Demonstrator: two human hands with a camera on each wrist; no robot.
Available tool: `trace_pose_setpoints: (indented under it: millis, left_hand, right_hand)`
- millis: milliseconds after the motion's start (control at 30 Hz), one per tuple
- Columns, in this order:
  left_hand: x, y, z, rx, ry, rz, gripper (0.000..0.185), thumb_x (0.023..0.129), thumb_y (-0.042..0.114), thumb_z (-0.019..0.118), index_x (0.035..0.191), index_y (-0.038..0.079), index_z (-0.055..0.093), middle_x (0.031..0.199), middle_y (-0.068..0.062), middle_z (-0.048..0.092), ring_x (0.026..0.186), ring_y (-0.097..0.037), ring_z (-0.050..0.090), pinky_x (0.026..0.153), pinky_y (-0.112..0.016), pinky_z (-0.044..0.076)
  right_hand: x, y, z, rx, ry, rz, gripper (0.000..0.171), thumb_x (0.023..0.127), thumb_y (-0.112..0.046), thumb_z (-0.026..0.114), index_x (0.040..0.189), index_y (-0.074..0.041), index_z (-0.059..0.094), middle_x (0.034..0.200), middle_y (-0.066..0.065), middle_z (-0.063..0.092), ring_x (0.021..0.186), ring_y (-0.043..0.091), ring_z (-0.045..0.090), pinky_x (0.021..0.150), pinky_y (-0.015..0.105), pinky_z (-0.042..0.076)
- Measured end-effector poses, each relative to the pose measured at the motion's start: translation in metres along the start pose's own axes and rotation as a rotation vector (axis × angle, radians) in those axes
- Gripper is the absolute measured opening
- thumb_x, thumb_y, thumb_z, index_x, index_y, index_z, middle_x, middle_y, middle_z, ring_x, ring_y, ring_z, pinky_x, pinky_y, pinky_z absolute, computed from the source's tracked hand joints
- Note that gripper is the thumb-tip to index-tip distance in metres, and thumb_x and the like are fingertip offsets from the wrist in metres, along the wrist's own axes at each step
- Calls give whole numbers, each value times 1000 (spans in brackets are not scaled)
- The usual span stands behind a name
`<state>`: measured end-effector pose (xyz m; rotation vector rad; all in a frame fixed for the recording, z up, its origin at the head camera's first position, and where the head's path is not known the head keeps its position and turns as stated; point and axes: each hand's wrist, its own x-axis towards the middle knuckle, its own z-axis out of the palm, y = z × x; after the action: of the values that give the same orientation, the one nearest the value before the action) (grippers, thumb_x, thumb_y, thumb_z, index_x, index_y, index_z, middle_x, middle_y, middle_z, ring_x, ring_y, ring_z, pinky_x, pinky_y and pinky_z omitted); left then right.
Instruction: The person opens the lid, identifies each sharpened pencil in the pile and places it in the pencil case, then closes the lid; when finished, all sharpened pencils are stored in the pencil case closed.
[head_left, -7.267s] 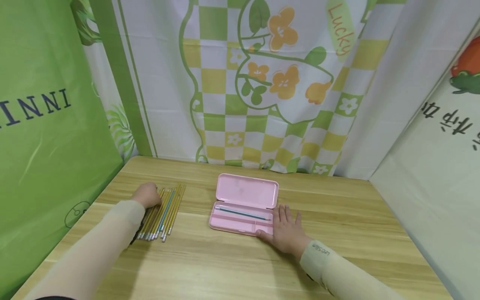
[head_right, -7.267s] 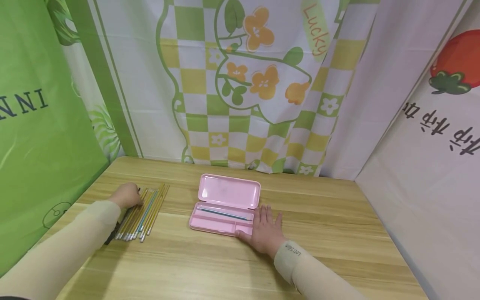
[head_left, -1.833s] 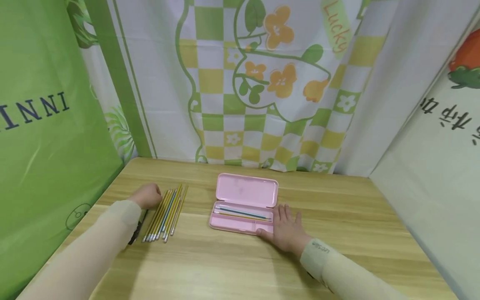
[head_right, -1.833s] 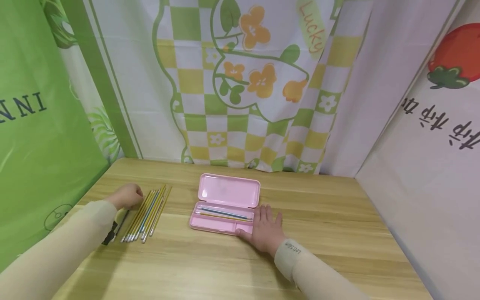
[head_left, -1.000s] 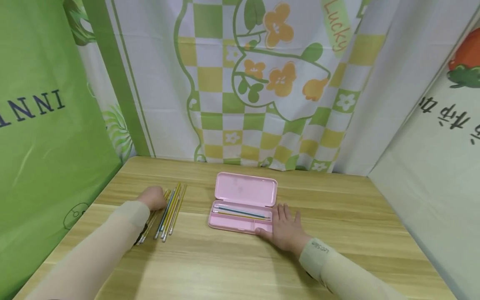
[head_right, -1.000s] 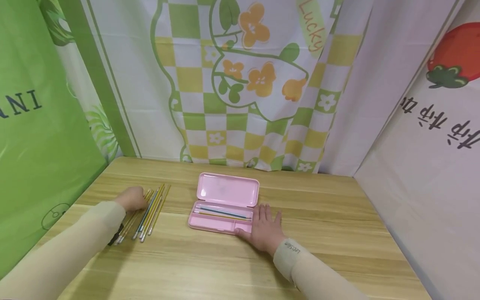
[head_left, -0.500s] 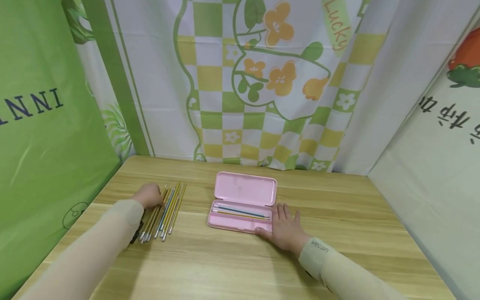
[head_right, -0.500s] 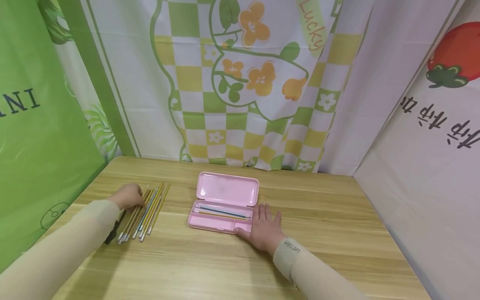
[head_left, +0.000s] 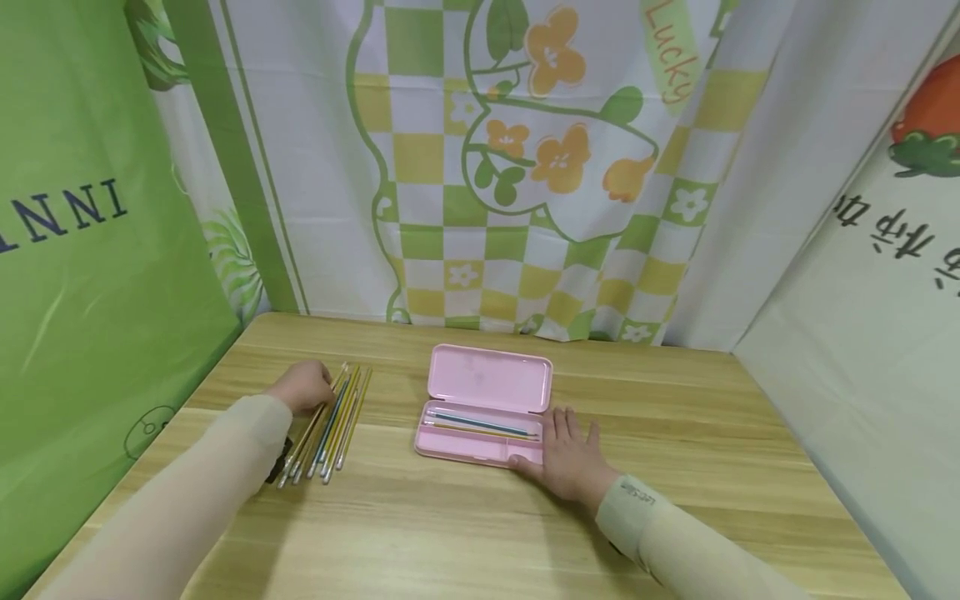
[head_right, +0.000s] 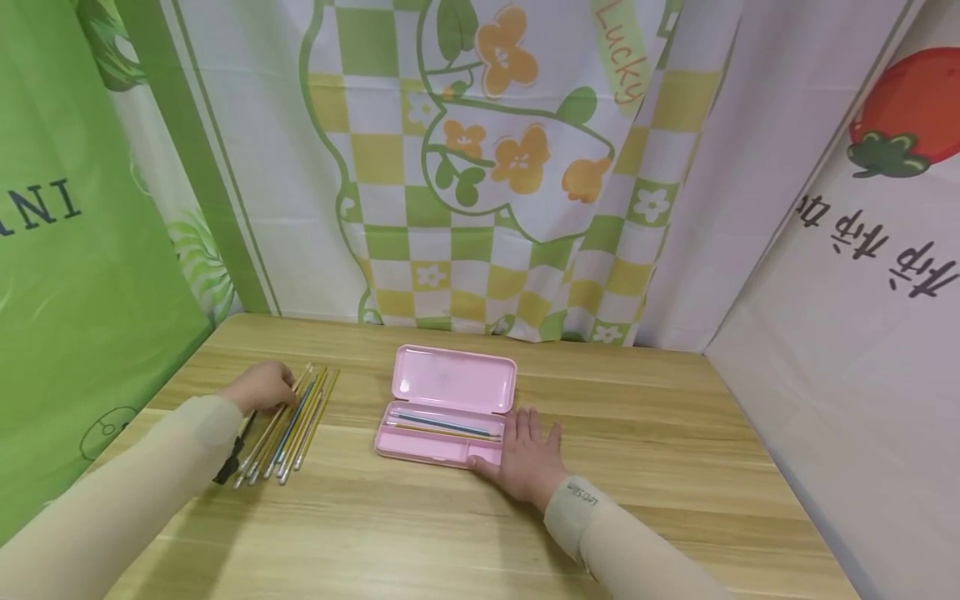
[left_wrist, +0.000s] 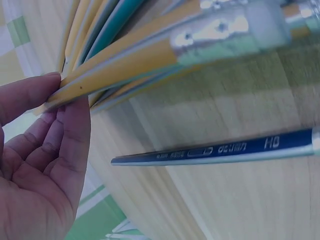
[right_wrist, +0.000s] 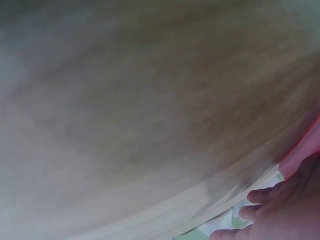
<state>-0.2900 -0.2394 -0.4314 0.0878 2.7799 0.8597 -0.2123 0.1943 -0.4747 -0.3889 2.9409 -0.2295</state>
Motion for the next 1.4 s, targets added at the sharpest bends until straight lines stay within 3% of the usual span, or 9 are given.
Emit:
trace_pose_setpoints:
  millis: [100, 333, 467, 600, 833, 967, 1167, 1400]
  left_hand:
    - [0, -1, 3, -9, -4, 4, 11, 77, -2, 67, 77, 2, 56, 71, -7, 56, 60, -16, 54, 53, -26, 50]
    - [4, -4, 6, -17, -7, 11, 25, 77, -2, 66, 67, 11, 47, 62, -1, 49, 52, -12, 48, 49, -23, 45]
    - [4, -2, 3, -13, -8, 9, 9, 79, -1, 69, 79, -3, 60, 74, -10, 59, 61, -17, 55, 55, -27, 51]
    - [6, 4, -2, 14, -4, 19, 19, 79, 1, 70, 93, -11, 66, 82, -14, 65, 68, -21, 60, 61, -31, 54]
    - [8, 15, -6, -74, 28, 51, 11, 82, 0, 66, 90, -5, 60, 81, -12, 61, 67, -20, 59, 61, -32, 54]
    - [11, 26, -7, -97, 24, 60, 7, 86, 1, 64, 89, -3, 59, 77, -9, 59, 65, -19, 57, 62, -33, 54]
    - [18, 50, -6, -147, 14, 76, 19, 90, 0, 65, 105, -12, 61, 85, -13, 63, 70, -19, 61, 67, -34, 59]
    - [25, 76, 0, -295, -122, 196, 29, 97, -3, 58, 121, -20, 58, 102, -28, 67, 83, -24, 67, 75, -34, 61]
  right_hand:
    - [-1, -2, -3, 13, 2, 0, 109, 96, -77, 43, 159, 8, 18, 163, 35, 17, 152, 51, 12, 115, 74, 1]
    - [-2, -3, -5, 15, 6, -1, 108, 96, -77, 42, 159, 7, 19, 163, 34, 20, 151, 50, 14, 116, 75, 3]
    - [0, 0, -3, 23, 13, -2, 109, 95, -78, 42, 159, 8, 19, 162, 35, 19, 151, 51, 14, 115, 75, 1]
    - [2, 4, 4, 27, 32, -7, 109, 95, -77, 43, 159, 7, 19, 162, 35, 19, 151, 51, 13, 115, 75, 1]
    - [0, 3, 0, 15, 21, -4, 113, 94, -80, 40, 159, 9, 16, 162, 36, 18, 151, 51, 13, 115, 74, 1]
    - [-2, 1, -3, 16, 12, 2, 111, 95, -79, 41, 159, 8, 18, 162, 35, 19, 151, 51, 14, 116, 74, 1]
    - [-1, 0, -4, 10, 12, 7, 110, 95, -79, 41, 159, 7, 18, 163, 34, 20, 152, 50, 14, 116, 75, 3]
    - [5, 5, 6, 7, 5, 7, 115, 93, -82, 39, 161, 7, 14, 164, 33, 16, 152, 49, 12, 116, 74, 2]
